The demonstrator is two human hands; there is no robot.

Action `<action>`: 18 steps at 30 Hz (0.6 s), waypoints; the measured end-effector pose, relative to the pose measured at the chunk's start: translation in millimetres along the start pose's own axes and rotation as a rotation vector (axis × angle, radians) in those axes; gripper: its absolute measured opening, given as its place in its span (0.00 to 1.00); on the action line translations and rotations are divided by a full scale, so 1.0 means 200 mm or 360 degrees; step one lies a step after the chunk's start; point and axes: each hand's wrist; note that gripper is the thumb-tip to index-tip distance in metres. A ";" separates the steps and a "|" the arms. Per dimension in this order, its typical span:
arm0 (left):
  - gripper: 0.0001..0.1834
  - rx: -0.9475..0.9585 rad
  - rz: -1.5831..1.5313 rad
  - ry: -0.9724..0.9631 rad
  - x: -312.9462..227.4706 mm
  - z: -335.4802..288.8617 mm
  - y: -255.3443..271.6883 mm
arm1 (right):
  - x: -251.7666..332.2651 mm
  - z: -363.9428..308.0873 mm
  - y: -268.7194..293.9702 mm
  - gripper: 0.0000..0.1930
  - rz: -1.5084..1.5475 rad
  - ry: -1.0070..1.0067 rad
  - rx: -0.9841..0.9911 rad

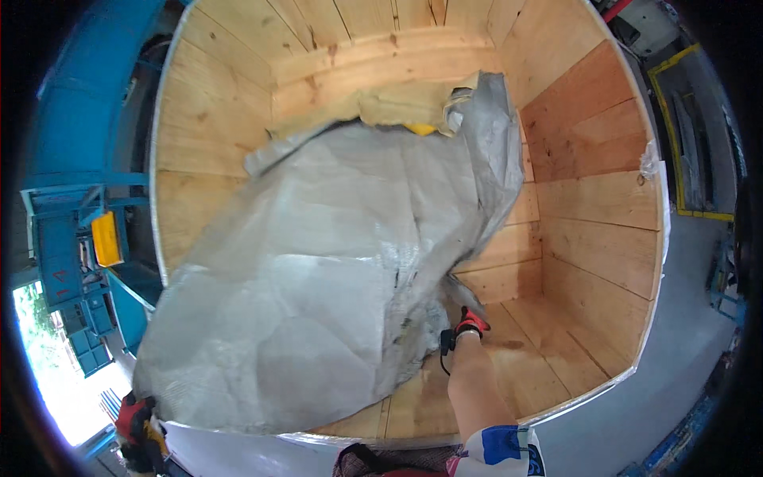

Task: The recorder prepares a large wooden shipping crate by lining it with a large plastic or synthetic sheet.

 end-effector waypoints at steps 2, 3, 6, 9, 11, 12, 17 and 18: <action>0.15 0.0162 -0.0088 0.0112 0.24 -0.02 -0.10 | -0.09 0.21 0.02 0.51 -0.0293 0.0047 -0.0128; 0.15 0.0202 -0.0123 0.0101 0.33 -0.02 -0.21 | -0.12 0.25 0.02 0.53 -0.0469 0.0055 -0.0192; 0.14 0.0168 -0.0172 0.0462 0.34 -0.12 -0.18 | 0.37 -0.04 0.13 0.42 0.1596 -0.0610 -0.0226; 0.17 0.0118 -0.0735 0.0799 0.53 -0.17 -0.32 | 0.36 -0.03 0.09 0.35 0.1198 -0.0533 -0.0258; 0.19 0.0107 -0.0737 0.0752 0.41 -0.09 -0.35 | 0.25 0.14 0.01 0.27 -0.0307 -0.0054 0.0042; 0.16 0.0327 -0.0530 0.0971 0.19 0.02 -0.28 | 0.18 0.17 -0.03 0.27 -0.0330 -0.0046 0.0007; 0.17 0.0464 -0.0767 0.1231 0.05 0.19 -0.26 | -0.46 -0.13 0.26 0.14 0.2542 0.1205 -0.0776; 0.18 0.0411 -0.0848 0.1348 0.05 0.12 -0.24 | -0.33 -0.34 0.44 0.14 0.3500 0.1800 -0.0126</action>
Point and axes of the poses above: each hand's wrist, its own z-axis towards the middle knuckle, its own y-axis out of the back of the hand, x = y × z, and after that the axes turned 12 degrees about x, right-handed
